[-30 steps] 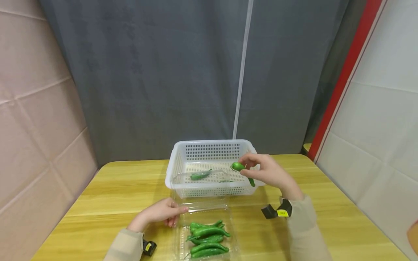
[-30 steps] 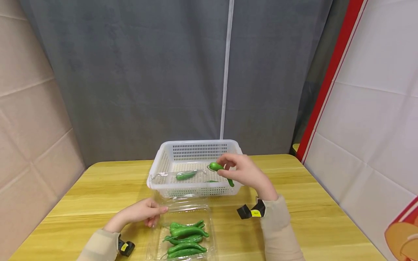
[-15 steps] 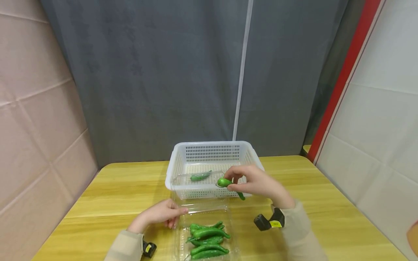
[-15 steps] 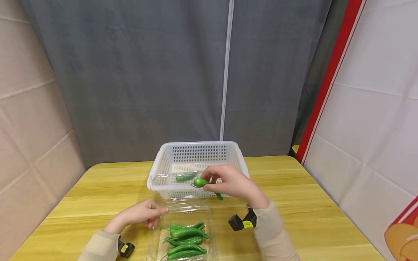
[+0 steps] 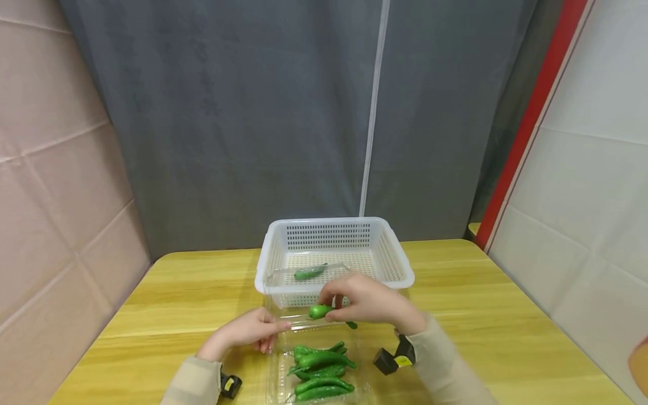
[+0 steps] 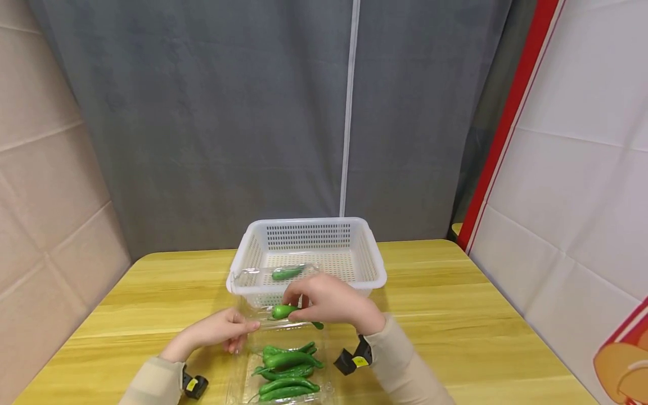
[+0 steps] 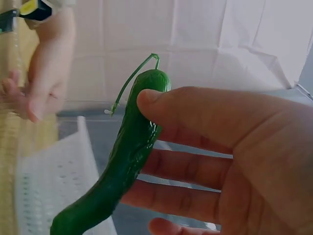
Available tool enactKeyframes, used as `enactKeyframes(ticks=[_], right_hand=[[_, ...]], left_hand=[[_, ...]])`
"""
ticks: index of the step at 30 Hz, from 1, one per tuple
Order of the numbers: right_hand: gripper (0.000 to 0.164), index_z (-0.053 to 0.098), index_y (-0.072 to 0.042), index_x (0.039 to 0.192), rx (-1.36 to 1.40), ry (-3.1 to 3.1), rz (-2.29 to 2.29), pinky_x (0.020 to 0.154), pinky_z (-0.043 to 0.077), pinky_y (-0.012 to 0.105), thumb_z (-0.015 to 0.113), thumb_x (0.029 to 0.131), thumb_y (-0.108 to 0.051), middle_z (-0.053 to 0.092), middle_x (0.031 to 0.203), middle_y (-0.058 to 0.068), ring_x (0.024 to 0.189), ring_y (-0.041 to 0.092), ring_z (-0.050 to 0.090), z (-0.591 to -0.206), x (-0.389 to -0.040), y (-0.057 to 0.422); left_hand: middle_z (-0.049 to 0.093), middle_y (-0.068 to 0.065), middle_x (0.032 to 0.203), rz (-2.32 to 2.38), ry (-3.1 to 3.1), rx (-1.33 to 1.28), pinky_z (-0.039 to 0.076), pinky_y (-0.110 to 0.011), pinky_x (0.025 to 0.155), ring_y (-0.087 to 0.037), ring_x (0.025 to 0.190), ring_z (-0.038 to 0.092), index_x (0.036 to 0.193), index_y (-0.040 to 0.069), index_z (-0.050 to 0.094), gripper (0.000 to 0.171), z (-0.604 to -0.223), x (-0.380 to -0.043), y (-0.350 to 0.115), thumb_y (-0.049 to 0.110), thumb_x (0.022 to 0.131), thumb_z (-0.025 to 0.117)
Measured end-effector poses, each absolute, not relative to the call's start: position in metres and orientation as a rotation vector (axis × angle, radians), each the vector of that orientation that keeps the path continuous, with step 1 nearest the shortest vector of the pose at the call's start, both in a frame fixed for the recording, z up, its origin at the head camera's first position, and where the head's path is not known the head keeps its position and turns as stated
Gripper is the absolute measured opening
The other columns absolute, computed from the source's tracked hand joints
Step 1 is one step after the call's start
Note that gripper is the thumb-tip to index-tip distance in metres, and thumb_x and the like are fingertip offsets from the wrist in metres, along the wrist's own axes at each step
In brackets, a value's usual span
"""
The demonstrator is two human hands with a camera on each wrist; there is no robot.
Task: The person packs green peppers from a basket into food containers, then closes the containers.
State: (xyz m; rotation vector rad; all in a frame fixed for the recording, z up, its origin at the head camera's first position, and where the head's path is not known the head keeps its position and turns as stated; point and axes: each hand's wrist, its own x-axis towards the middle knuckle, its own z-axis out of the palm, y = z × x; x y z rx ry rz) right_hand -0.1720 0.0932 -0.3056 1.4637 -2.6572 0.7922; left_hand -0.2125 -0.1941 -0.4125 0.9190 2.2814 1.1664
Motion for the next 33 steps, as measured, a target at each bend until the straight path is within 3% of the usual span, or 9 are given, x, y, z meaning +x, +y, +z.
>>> enactKeyframes(ticks=[9, 19, 33], right_hand=[[0.013, 0.069, -0.02, 0.097, 1.476, -2.75, 0.663, 0.066, 0.046, 0.01, 0.074, 0.085, -0.017, 0.065, 0.089, -0.017, 0.071, -0.008, 0.055, -0.324, -0.174, 0.075], [0.013, 0.071, -0.022, 0.093, 1.433, -2.805, 0.436, 0.067, 0.043, 0.01, 0.077, 0.082, -0.024, 0.063, 0.082, -0.02, 0.072, -0.005, 0.057, -0.333, -0.172, 0.064], [0.012, 0.071, -0.023, 0.088, 1.415, -2.874, 0.296, 0.06, 0.041, 0.01, 0.079, 0.079, -0.026, 0.06, 0.075, -0.021, 0.064, -0.009, 0.05, -0.344, -0.17, 0.056]], left_hand=[[0.057, -0.001, 0.048, 1.177, 2.269, 0.921, 0.038, -0.023, 0.041, -0.011, 0.042, 0.046, 0.058, 0.0, 0.062, 0.055, -0.413, -0.212, -0.194, 0.036, 0.1, 0.054], [0.057, -0.004, 0.048, 1.18, 2.272, 0.886, 0.039, -0.023, 0.042, -0.012, 0.042, 0.046, 0.058, -0.001, 0.061, 0.057, -0.412, -0.212, -0.194, 0.038, 0.099, 0.055], [0.057, -0.003, 0.049, 1.183, 2.264, 0.9, 0.039, -0.022, 0.042, -0.012, 0.043, 0.047, 0.059, 0.0, 0.061, 0.056, -0.413, -0.213, -0.193, 0.038, 0.099, 0.055]])
